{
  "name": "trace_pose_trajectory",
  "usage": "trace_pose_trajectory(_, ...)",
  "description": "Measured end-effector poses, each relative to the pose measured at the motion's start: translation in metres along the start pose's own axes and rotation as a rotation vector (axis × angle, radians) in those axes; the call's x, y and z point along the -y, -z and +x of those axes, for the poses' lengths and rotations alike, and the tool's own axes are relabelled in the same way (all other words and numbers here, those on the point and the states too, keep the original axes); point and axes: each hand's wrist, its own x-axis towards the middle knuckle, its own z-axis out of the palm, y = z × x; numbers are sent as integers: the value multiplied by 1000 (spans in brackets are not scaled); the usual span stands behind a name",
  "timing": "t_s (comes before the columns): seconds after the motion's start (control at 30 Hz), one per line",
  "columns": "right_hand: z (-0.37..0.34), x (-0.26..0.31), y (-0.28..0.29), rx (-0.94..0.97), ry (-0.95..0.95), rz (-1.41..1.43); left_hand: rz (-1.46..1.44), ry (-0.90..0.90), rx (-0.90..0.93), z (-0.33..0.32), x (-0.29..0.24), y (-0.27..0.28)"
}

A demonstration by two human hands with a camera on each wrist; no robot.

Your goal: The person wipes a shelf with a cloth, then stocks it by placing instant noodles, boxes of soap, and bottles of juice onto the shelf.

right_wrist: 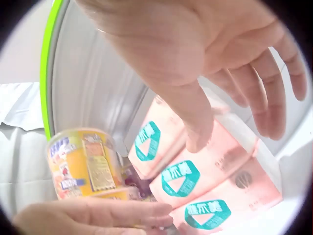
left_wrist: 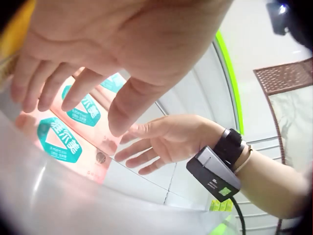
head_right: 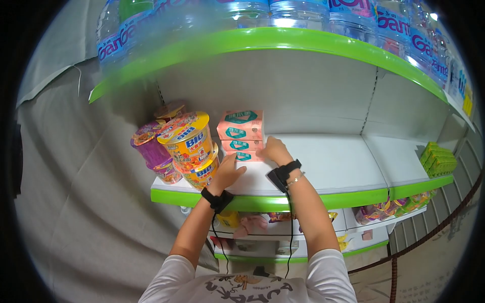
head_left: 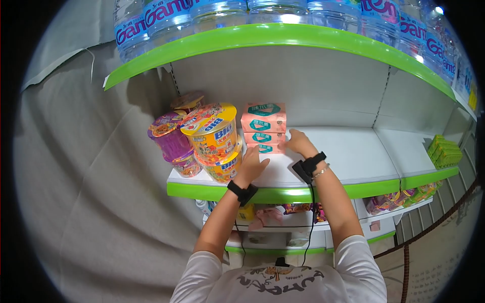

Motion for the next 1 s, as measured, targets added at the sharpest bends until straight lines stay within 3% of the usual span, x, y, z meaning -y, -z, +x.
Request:
trace_pose_trajectory(0.07,-9,6,19,-71,7,187,-54,-82,-57,-10,-1,2)
trace_pose_trajectory(0.17,-7,7,20,-225,77,201,-5,-188,-91,-24,-19,9)
trace_pose_trajectory(0.43,-7,10,17,-315,85,218,-270,-262,99,-78,-84,32)
trace_pose_trajectory(0.53,-49,15,31,-410,129,279,-301,-300,220,-107,-78,28)
trace_pose_trajectory(0.57,-78,21,37,-428,132,315,-399,-236,354,-114,-79,30)
trace_pose_trajectory(0.67,-169,10,32,-489,165,414,-541,-329,484,-133,-66,9)
trace_pose_trajectory(0.7,-202,1,22,-495,83,411,-540,-392,511,-136,-59,-3)
trace_pose_trajectory(0.8,-301,-36,-18,-607,-245,402,-584,-302,720,-149,-79,-25)
trace_pose_trajectory(0.87,-376,-63,-53,-617,-538,320,-658,-284,861,-170,-69,-69)
trace_pose_trajectory(1.0,-513,-39,-89,-738,-956,274,-731,-293,1282,-214,-69,-138)
